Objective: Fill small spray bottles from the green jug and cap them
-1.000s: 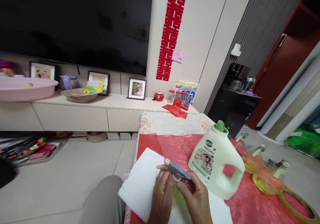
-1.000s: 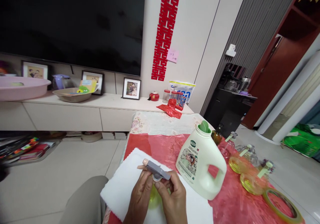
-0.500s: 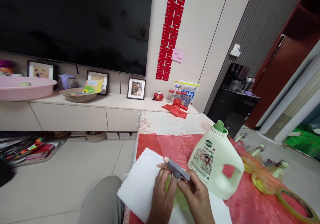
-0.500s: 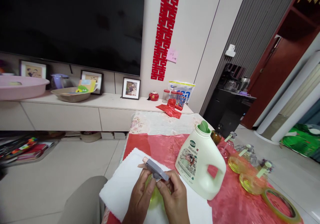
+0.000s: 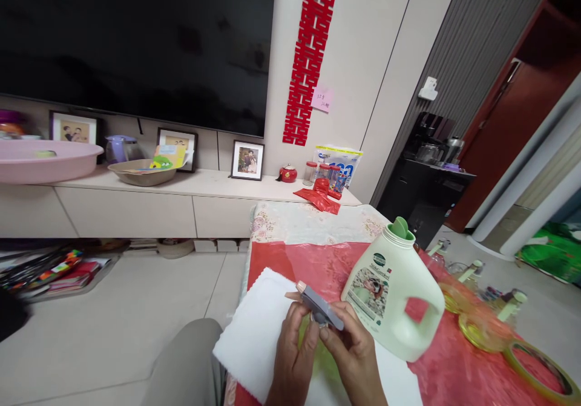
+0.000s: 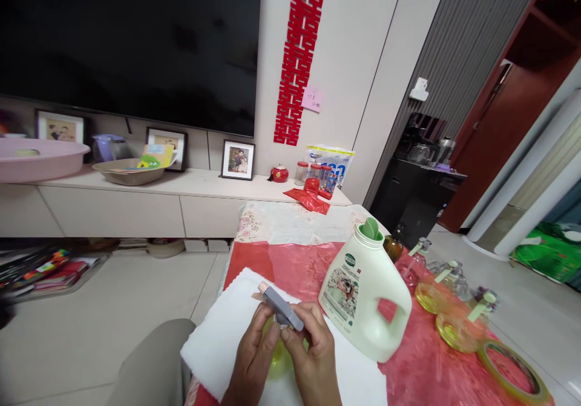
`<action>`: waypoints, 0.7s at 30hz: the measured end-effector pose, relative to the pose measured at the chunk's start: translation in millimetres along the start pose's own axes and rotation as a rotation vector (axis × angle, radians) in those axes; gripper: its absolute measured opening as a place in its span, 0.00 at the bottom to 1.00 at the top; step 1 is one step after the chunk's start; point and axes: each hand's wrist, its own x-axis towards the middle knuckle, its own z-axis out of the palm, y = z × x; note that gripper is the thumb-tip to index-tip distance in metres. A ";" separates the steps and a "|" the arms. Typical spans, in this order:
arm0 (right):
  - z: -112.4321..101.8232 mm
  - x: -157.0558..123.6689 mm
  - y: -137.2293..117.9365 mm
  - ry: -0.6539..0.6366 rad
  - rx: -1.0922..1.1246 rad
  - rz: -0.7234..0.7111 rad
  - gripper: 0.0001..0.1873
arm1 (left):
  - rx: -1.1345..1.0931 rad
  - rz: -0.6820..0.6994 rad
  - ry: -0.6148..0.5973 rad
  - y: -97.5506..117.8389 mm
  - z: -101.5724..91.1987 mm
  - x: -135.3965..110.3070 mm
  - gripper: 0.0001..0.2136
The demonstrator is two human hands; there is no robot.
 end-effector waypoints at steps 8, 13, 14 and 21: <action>-1.3 1.6 -2.4 -0.030 -0.028 -0.003 0.11 | -0.110 -0.067 0.094 4.2 4.5 -3.1 0.16; -7.6 3.5 -9.4 -0.157 -0.075 -0.011 0.15 | -0.099 -0.048 0.087 9.9 5.0 -1.5 0.15; -7.2 3.6 -11.2 -0.154 -0.074 -0.015 0.15 | -0.093 -0.052 0.085 10.9 5.0 -1.4 0.15; 1.5 0.8 -8.9 0.025 -0.073 -0.030 0.12 | -0.114 -0.044 0.081 10.9 6.4 -1.1 0.18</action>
